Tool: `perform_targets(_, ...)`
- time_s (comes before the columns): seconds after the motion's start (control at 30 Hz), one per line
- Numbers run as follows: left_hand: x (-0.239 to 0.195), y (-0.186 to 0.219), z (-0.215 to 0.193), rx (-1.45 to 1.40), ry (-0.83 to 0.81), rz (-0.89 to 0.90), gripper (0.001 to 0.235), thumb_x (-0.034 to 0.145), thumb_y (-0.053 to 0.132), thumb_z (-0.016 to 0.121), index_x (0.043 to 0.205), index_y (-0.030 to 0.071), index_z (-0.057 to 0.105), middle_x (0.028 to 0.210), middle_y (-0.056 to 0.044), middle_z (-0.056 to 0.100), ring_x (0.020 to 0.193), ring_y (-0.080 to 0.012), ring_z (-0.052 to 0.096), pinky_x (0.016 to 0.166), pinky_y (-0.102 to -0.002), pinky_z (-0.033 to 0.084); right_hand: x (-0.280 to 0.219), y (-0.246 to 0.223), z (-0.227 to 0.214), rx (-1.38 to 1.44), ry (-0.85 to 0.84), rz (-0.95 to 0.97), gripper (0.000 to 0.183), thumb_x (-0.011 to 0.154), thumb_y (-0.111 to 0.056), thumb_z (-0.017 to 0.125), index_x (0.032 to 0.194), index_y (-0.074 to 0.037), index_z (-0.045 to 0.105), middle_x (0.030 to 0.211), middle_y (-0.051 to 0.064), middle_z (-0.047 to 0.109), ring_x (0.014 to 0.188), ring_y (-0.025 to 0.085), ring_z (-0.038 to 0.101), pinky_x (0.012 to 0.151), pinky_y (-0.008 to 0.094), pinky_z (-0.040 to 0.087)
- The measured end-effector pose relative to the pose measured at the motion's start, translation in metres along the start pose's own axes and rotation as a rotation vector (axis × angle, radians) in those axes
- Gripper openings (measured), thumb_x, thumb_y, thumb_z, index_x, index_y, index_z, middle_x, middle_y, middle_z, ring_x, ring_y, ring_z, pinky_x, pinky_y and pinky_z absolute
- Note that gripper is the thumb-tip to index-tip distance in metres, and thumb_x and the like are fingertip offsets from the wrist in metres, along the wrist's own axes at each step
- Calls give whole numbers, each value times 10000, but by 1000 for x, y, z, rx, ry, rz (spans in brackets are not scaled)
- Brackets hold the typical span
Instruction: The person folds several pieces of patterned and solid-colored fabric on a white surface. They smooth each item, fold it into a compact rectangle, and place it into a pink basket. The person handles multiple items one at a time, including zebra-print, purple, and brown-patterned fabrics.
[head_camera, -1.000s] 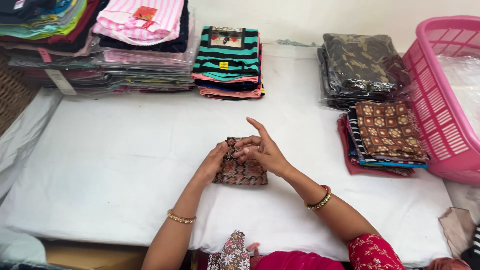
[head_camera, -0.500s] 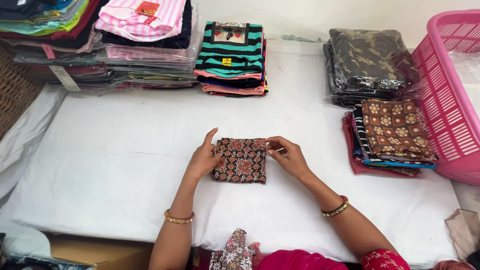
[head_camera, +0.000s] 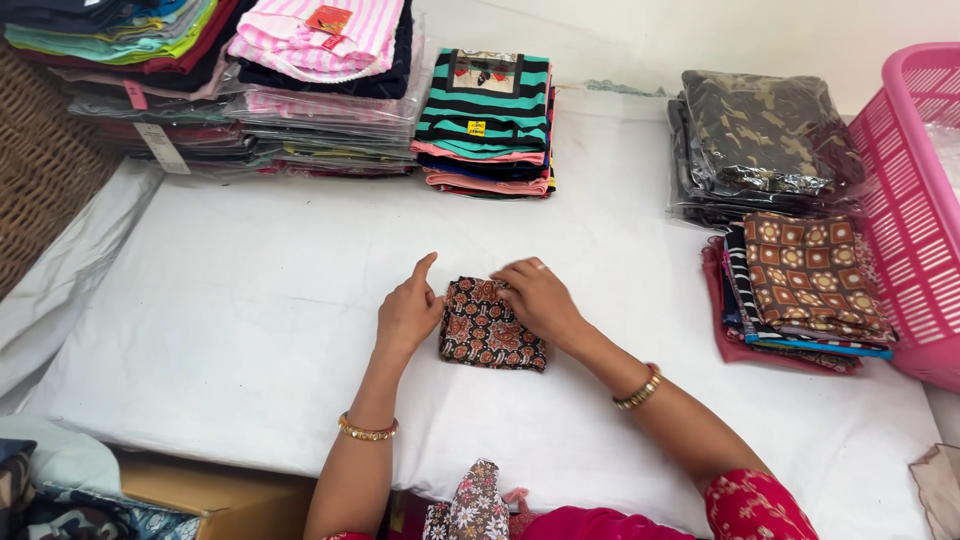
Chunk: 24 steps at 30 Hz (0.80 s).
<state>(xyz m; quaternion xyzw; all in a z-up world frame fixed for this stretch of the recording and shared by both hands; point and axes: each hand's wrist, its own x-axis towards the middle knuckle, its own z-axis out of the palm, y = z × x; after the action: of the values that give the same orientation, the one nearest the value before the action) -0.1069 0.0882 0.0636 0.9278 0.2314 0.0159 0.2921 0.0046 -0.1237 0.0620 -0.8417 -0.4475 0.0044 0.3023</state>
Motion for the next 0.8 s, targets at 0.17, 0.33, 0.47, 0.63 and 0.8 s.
perform_targets(0.17,-1,2,-5,-3,20,22,754,870,196,725,1541,263,387,821,-11,728,769,-226,718,693,-405,577,36,-19,21,-147,-39,-108,577,734,-306,828,1222,-34,680,1330,161,554,1307,361,461,974,493,417)
perform_targets(0.33,3,-5,2,-152,-20,67,775,854,184,756,1542,253,407,932,-31,729,840,-213,719,763,-374,578,39,-23,32,-155,-222,-1,336,815,-291,795,1073,-97,705,1290,72,592,1248,270,505,1015,444,442)
perform_targets(0.47,21,-28,30,-400,-46,205,846,802,123,801,1544,218,406,1101,-65,683,973,-228,690,837,-380,583,36,-8,37,-77,-145,-95,294,877,-268,775,1061,-82,642,1124,109,683,1085,307,616,920,430,502)
perform_targets(0.63,0,8,2,-734,-289,144,1014,736,138,874,1567,238,302,1176,-94,688,1113,-221,674,966,-389,537,29,-4,20,388,-106,30,233,941,-137,711,1110,-85,560,885,86,760,804,255,750,736,380,564)
perform_targets(0.8,-2,-5,19,-720,-370,160,765,780,86,796,1456,157,445,1064,-89,748,1016,-183,723,904,-370,575,18,-13,-23,483,-105,148,428,862,-73,759,1256,-139,606,882,54,753,809,164,720,758,338,576)
